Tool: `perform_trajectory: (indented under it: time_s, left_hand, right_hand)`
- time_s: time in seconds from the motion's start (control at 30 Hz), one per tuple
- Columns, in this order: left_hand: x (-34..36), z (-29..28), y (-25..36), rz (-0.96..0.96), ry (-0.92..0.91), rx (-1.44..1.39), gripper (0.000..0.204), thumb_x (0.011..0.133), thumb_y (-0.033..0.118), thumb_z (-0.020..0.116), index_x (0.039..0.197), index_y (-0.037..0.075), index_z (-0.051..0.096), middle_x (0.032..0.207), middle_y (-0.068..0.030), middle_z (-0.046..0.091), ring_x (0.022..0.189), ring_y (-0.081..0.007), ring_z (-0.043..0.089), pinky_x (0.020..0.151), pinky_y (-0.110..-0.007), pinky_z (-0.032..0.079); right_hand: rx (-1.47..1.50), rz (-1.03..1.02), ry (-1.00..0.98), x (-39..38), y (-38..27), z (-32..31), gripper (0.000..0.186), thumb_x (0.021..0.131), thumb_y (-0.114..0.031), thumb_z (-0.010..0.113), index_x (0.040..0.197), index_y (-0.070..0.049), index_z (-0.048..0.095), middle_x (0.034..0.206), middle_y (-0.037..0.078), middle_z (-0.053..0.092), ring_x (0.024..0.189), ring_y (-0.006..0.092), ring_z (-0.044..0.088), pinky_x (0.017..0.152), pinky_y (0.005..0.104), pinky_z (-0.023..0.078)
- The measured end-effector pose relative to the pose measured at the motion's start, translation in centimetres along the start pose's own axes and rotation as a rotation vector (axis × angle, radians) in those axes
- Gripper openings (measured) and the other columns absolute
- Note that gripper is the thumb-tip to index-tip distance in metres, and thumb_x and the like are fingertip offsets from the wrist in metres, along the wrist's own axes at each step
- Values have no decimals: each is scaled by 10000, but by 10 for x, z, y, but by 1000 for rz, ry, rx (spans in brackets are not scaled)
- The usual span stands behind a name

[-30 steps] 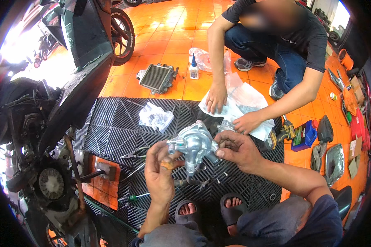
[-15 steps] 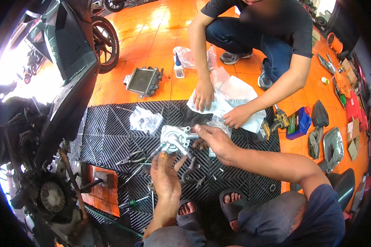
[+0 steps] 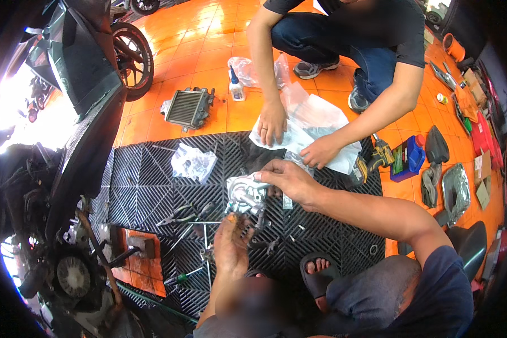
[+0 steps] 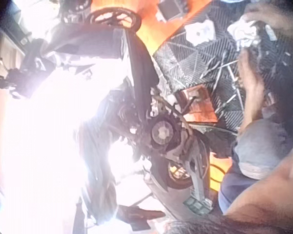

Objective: The person removes a hose from the motorcycle engine, then unpacks a new carburetor from a plastic bag. They use a screwdriver to adjust the new carburetor and compare it with the old one before handling the hose again.

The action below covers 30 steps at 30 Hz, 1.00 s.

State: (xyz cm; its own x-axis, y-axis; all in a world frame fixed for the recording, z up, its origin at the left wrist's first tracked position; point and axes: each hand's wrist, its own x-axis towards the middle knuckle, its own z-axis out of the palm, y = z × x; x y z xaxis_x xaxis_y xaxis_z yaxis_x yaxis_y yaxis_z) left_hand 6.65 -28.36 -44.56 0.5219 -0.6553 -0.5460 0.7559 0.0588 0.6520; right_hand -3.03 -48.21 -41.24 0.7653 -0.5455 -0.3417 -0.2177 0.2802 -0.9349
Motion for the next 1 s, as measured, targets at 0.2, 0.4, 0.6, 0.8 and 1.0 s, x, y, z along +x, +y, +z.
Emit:
perform_trajectory:
  time_s: [0.2,0.4,0.6,0.8,1.0]
  left_hand:
    - [3,-4,-7,-109,3,-133,271,950,324,668,1118,119,614,1062,-55,663,1005,-198,609,909,-384,477]
    - [-2,1,-1,333,68,48,265,916,180,717,1082,4,611,1036,-85,671,940,-172,639,858,-323,495]
    - [-9,8,12,569,11,136,286,888,127,715,1111,-19,610,1011,-66,659,929,-148,627,879,-294,489]
    - [36,35,17,601,81,304,269,889,118,698,1073,-67,633,974,-67,641,870,-137,570,833,-287,449]
    - [50,42,17,618,59,334,294,899,141,693,1103,-59,628,1040,-82,647,963,-153,589,889,-309,449]
  right_hand:
    - [-79,169,-50,-3,-7,-5,432,913,-409,710,1053,-15,603,853,42,633,693,105,602,597,249,451]
    - [64,38,-213,-7,6,-1,558,889,-176,767,1318,9,462,908,50,635,722,100,602,577,253,481]
    - [58,-110,-278,-13,-14,-5,444,973,-287,671,1271,-8,497,892,57,644,686,120,647,552,252,507]
    - [114,-64,-112,17,0,-16,303,1057,-321,519,1123,-39,607,913,21,657,756,116,651,598,266,497]
    - [101,-97,-5,32,14,-20,336,1037,-333,557,1181,-37,628,925,13,664,735,98,618,605,251,494]
